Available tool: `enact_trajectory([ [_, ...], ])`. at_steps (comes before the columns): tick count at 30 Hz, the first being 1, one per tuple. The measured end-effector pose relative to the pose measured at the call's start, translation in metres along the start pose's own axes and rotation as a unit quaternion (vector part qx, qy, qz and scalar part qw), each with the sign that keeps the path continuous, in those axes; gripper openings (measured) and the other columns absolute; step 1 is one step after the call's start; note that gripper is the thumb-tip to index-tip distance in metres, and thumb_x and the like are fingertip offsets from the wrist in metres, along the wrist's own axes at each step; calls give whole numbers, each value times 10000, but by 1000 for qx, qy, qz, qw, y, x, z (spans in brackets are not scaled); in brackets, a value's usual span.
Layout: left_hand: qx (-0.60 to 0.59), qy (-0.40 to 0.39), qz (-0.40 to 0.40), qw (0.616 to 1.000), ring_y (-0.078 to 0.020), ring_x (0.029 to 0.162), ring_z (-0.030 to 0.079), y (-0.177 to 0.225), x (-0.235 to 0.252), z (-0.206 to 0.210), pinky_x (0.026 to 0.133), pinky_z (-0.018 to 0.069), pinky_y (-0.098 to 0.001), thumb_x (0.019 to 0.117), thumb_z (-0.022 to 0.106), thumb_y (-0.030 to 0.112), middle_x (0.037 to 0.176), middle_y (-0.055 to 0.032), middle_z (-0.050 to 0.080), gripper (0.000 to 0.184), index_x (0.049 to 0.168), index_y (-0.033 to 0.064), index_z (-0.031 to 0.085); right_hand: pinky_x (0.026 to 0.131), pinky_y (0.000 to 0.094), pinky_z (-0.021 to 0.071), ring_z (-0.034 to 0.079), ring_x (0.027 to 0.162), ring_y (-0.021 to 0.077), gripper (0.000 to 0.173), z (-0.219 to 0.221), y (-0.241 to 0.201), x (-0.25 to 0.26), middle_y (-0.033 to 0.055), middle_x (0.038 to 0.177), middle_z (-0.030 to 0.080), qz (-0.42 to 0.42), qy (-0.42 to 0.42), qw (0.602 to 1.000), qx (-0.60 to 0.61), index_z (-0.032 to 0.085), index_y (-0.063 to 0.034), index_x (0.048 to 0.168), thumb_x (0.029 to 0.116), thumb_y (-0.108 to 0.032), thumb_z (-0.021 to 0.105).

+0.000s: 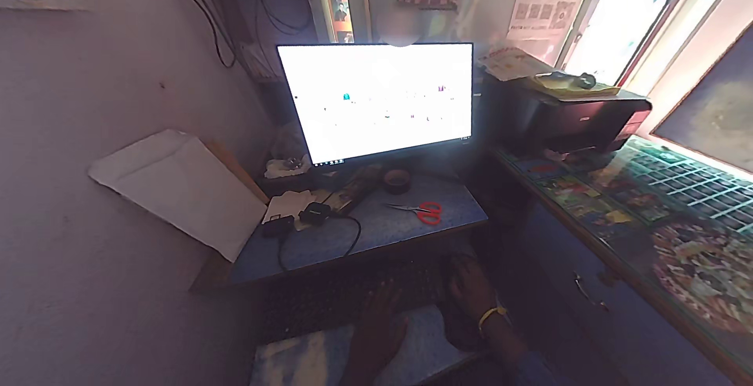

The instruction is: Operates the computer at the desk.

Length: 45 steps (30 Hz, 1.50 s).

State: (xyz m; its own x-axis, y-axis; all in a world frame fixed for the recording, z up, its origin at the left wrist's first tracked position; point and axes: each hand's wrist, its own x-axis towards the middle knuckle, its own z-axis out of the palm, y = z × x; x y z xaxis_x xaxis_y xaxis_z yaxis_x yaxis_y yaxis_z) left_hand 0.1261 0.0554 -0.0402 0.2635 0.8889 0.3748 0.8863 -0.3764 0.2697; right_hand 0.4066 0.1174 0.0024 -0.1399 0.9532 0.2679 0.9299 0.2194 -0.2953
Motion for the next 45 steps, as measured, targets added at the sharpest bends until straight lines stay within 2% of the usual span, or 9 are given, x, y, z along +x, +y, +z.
enact_trajectory([
  [21,13,-7,1,1000,-266,1504,377,1,1,-1,1220,292,-520,1014,364,609,1592,-56,459,648,1414,165,613,1164,440,421,496,1414,289,495,6,5,1,125,1498,549,-9,5,1000,-4,613,-160,1431,967,-325,564],
  [45,15,-34,-10,999,-262,1522,344,1,2,-2,1236,261,-512,1016,360,610,1612,-47,431,659,1415,149,609,1133,448,455,535,1376,295,466,7,4,2,122,1453,589,-21,33,999,-18,655,-165,1382,944,-303,574],
])
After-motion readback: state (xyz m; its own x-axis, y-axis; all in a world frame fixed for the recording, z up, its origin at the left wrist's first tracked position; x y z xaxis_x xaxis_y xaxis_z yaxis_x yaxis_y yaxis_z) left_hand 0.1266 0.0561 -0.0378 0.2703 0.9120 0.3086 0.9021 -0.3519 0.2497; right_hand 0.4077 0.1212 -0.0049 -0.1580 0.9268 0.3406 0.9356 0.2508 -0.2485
